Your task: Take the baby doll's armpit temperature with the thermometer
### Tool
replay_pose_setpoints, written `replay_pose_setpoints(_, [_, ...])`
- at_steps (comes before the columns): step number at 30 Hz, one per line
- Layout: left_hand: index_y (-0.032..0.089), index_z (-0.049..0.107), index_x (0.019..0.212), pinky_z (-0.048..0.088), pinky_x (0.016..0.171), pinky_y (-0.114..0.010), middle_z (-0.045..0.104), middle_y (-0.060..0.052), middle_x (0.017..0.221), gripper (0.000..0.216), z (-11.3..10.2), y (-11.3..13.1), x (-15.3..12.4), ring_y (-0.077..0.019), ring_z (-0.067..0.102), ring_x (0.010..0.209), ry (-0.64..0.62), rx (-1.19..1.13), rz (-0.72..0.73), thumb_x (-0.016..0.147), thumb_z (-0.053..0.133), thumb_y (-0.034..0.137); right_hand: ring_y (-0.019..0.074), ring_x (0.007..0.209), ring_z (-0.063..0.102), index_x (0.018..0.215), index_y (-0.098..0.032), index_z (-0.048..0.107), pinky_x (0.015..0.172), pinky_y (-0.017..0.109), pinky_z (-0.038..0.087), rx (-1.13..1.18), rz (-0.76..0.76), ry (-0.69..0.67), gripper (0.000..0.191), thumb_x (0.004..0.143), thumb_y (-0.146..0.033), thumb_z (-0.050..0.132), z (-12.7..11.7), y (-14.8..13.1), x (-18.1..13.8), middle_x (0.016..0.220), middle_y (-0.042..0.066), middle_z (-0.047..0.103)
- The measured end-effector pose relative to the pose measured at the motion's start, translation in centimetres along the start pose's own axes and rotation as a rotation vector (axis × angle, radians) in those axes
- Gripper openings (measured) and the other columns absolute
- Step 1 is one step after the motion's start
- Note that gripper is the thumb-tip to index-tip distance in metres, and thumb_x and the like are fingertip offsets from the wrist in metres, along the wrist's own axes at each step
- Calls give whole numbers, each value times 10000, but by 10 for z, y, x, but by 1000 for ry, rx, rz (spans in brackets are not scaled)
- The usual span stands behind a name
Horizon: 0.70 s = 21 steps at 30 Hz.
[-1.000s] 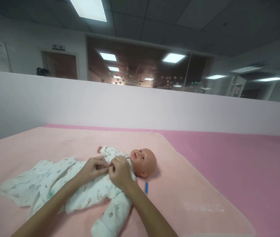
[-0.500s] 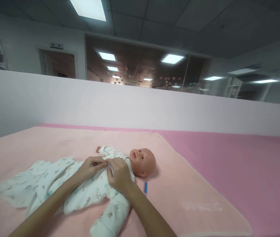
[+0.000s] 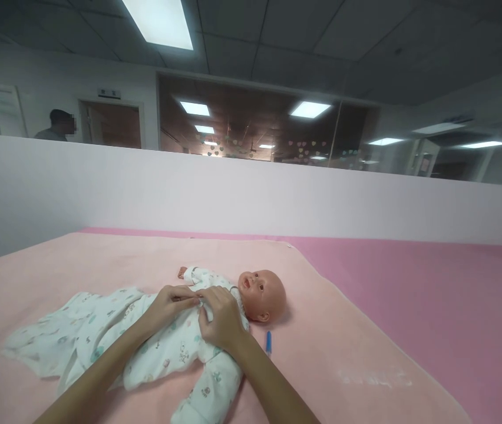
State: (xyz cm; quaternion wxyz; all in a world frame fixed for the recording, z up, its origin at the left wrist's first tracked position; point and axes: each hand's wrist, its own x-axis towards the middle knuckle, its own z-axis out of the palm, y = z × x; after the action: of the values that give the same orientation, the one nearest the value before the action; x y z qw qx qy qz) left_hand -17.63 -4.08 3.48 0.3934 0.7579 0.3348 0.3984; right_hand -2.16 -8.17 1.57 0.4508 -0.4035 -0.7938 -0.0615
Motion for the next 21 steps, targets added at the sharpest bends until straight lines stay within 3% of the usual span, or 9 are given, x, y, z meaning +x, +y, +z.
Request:
replay_pose_setpoints(13, [144,708,816,344,577,-235,561,-33,651,271,-1,-4,1,-121,440,619,10,10,6,709,566,349,158,815,528,1045,-237,539,728,300,399,-46,10,1,315,775,-118,429,2,1,-2,869,15,611])
replay_pose_setpoints(21, [138,689,842,257,483,-209,464,25,540,311,-1,0,-1,-74,309,510,-11,37,-32,632,643,362,164,785,544,1000,-199,555,710,300,415,-73,21,100,256,790,-136,423,6,4,-4,843,47,618])
